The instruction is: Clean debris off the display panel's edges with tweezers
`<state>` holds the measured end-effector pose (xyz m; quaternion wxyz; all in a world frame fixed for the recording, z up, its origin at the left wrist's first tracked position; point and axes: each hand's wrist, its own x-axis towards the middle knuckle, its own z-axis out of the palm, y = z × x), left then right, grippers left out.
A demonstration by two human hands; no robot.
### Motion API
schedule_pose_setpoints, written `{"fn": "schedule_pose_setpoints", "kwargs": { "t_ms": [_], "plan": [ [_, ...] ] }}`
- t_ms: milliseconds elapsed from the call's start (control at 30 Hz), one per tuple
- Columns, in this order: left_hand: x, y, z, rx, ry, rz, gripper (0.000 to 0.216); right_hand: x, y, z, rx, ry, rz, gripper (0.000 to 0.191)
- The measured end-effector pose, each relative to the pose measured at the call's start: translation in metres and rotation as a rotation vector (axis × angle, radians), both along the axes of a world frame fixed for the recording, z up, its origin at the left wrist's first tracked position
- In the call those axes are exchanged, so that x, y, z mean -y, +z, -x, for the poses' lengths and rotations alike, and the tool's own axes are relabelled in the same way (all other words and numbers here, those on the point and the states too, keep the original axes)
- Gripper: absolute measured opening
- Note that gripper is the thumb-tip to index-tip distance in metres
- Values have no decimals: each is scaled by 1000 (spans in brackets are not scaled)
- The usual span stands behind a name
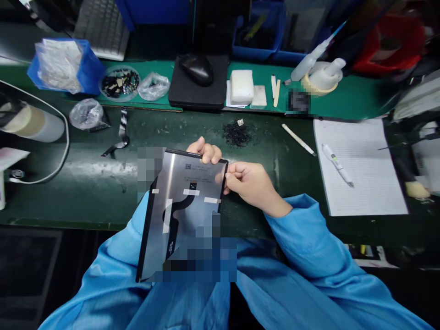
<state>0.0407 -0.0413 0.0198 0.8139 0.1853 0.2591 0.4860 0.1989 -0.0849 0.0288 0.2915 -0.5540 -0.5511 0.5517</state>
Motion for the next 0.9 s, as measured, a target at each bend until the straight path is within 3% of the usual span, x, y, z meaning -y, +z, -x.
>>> {"fn": "schedule_pose_setpoints", "kwargs": {
  "t_ms": [300,633,900],
  "plan": [
    [-3,9,-4,5,48,77,79,-4,3,-7,-144,74,96,12],
    [0,1,2,-30,-45,27,67,0,3,0,18,14,-19,13],
    [-5,-7,1,37,-35,-1,72,-3,5,-5,-99,74,76,14]
  ]
}}
